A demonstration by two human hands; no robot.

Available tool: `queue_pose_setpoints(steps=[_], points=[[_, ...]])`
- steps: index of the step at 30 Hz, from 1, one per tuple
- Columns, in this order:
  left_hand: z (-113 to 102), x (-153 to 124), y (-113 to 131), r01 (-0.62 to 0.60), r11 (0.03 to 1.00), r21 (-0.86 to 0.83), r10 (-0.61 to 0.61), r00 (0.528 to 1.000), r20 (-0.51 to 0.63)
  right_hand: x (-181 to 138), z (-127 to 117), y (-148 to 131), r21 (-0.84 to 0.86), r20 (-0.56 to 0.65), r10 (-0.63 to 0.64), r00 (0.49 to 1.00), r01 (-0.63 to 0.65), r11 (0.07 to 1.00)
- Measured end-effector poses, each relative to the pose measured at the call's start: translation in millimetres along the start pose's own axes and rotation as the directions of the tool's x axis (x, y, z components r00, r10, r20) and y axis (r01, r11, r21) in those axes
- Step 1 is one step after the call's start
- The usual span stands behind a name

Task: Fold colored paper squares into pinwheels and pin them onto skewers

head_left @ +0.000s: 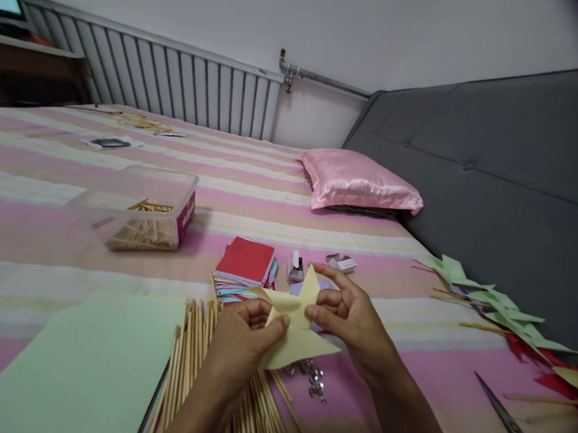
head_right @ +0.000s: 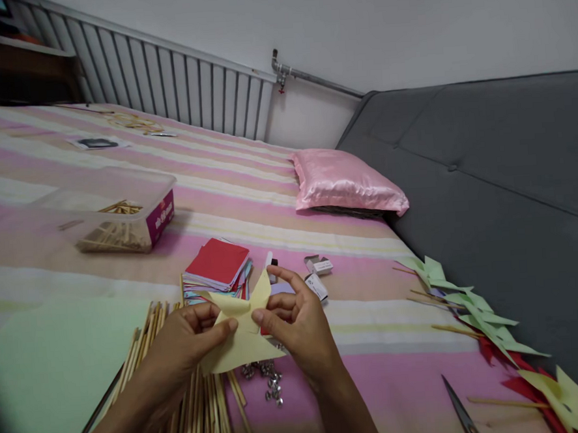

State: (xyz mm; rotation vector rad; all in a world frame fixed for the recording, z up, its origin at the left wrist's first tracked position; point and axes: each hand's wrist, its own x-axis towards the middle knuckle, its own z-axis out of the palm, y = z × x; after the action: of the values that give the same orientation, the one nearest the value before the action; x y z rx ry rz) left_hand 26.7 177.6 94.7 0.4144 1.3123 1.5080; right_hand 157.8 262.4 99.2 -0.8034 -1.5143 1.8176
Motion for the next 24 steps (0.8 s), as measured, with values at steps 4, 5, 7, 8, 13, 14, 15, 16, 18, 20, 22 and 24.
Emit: queue_pose_setpoints(steps=[4, 5, 7, 8, 13, 14, 15, 16, 18, 20, 22, 24], points=[[-0.3, 0.7, -1.9, 0.006, 1.0, 0.01, -0.006, 1.0, -0.004, 1.2, 0.8, 1.7, -0.002, -0.102, -0.068, 0.993, 0.068, 0.998], [-0.2, 1.0, -2.6, 0.006, 1.0, 0.009, -0.006, 1.0, -0.008, 1.9, 0.8, 2.7, -0.006, -0.122, -0.092, 0.988, 0.092, 0.996], [-0.5, 1.7, -3.5, 0.005, 1.0, 0.002, -0.005, 1.0, -0.022, 3.1, 0.6, 4.6, -0.011, -0.153, -0.134, 0.979, 0.134, 0.991], [-1.0, 2.4, -3.8, 0.002, 1.0, -0.007, -0.002, 0.999, -0.036, 3.3, 0.4, 5.1, -0.018, -0.175, -0.161, 0.971, 0.161, 0.987], [-7.8, 8.0, -2.3, -0.02, 0.989, -0.15, -0.006, 0.985, -0.173, -5.7, 0.4, -0.1, -0.151, -0.256, -0.409, 0.876, 0.382, 0.912], [-9.6, 9.1, -1.7, -0.022, 0.982, -0.188, -0.013, 0.983, -0.183, -9.1, 0.9, -1.9, -0.186, -0.182, -0.433, 0.883, 0.402, 0.897], [-11.2, 10.0, -1.2, -0.022, 0.973, -0.228, -0.021, 0.983, -0.184, -12.4, 1.6, -3.4, -0.231, -0.069, -0.432, 0.899, 0.407, 0.884], [-12.6, 10.5, -0.7, -0.022, 0.963, -0.268, -0.026, 0.984, -0.176, -15.1, 2.6, -4.3, -0.289, 0.063, -0.405, 0.912, 0.406, 0.867], [-14.2, 10.6, 0.1, -0.018, 0.94, -0.341, -0.033, 0.989, -0.143, -18.1, 5.5, -4.0, -0.42, 0.284, -0.32, 0.904, 0.418, 0.805], [-14.2, 9.6, 0.8, 0.005, 0.921, -0.389, -0.045, 0.995, -0.093, -17.0, 8.8, -0.7, -0.511, 0.377, -0.289, 0.88, 0.458, 0.727], [-12.9, 8.0, 1.6, 0.05, 0.911, -0.41, -0.065, 0.998, -0.023, -13.2, 11.5, 4.1, -0.541, 0.385, -0.331, 0.861, 0.501, 0.675], [-10.8, 6.2, 2.5, 0.09, 0.902, -0.422, -0.086, 0.996, 0.029, -9.3, 13.2, 8.4, -0.545, 0.373, -0.394, 0.84, 0.542, 0.64]])
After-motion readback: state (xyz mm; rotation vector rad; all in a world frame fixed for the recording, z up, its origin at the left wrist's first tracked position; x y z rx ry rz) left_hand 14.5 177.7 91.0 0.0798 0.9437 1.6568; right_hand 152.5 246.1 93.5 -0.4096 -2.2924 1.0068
